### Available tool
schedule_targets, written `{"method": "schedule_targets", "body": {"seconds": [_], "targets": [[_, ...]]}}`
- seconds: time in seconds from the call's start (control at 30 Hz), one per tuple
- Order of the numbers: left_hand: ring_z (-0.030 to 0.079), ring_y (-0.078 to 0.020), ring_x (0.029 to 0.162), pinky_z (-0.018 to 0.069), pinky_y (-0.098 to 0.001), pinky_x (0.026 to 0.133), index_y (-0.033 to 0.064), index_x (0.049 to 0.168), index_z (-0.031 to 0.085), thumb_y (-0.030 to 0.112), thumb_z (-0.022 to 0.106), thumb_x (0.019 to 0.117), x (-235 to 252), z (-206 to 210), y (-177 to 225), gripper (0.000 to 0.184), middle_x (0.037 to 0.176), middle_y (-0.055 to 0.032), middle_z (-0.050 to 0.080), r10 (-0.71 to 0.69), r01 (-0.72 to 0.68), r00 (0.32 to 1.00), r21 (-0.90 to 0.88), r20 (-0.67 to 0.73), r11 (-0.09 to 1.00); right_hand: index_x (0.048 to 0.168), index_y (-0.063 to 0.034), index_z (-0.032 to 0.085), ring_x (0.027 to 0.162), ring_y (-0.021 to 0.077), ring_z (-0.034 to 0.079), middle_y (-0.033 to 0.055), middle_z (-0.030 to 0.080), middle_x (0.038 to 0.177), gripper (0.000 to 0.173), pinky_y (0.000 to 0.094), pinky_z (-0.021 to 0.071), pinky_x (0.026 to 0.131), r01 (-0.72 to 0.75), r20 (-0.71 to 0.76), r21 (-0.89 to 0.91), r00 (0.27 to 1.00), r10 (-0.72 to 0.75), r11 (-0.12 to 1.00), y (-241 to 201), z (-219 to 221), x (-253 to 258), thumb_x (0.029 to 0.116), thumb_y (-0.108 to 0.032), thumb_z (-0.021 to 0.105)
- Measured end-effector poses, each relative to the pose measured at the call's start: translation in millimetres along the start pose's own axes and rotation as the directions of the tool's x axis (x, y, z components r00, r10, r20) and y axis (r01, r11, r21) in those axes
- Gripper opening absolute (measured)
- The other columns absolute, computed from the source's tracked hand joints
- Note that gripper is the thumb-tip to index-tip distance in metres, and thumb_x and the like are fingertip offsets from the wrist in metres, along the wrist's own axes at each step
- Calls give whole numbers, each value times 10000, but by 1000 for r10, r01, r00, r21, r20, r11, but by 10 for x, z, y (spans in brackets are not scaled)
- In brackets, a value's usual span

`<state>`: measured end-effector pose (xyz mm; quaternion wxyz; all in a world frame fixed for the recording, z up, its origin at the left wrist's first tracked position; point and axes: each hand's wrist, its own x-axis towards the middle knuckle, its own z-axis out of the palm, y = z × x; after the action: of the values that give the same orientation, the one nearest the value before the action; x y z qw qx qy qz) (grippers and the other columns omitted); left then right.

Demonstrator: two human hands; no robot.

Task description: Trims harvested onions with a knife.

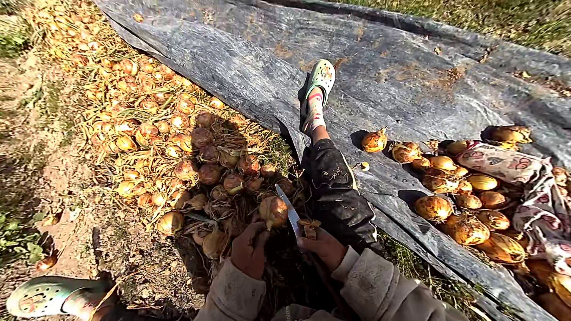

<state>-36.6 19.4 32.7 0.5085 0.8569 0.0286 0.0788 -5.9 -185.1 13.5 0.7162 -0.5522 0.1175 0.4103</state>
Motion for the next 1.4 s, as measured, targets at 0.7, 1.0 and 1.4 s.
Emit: {"method": "schedule_targets", "body": {"seconds": [0.7,1.0,1.4], "targets": [[647,-439,1187,477,-591,1048,-38,1317,631,71,546,1033,1467,880,324,315,1259,-289,664,-155,34,943,379,295,925,749,-185,515,359,31,494,-85,529,477,578,205,450,361,669,-569,-283,460,-682,687,-649,-426,-430,1103,-386,106],[575,-481,1277,484,-648,1016,69,1522,457,233,537,1056,1402,1417,-377,500,1423,-290,556,-637,151,643,744,426,651,1014,-51,515,417,65,521,-22,538,565,487,207,473,411,280,-376,222,909,-183,934,-7,-132,-166,1103,-340,133],[593,-398,1286,403,-540,1136,-29,1349,625,246,460,1106,1152,997,-673,402,1318,-275,644,-569,444,745,378,349,813,1014,-63,485,481,80,574,-21,578,629,409,214,518,472,232,-237,197,954,-183,953,-57,-119,-15,1090,-340,194]]}}
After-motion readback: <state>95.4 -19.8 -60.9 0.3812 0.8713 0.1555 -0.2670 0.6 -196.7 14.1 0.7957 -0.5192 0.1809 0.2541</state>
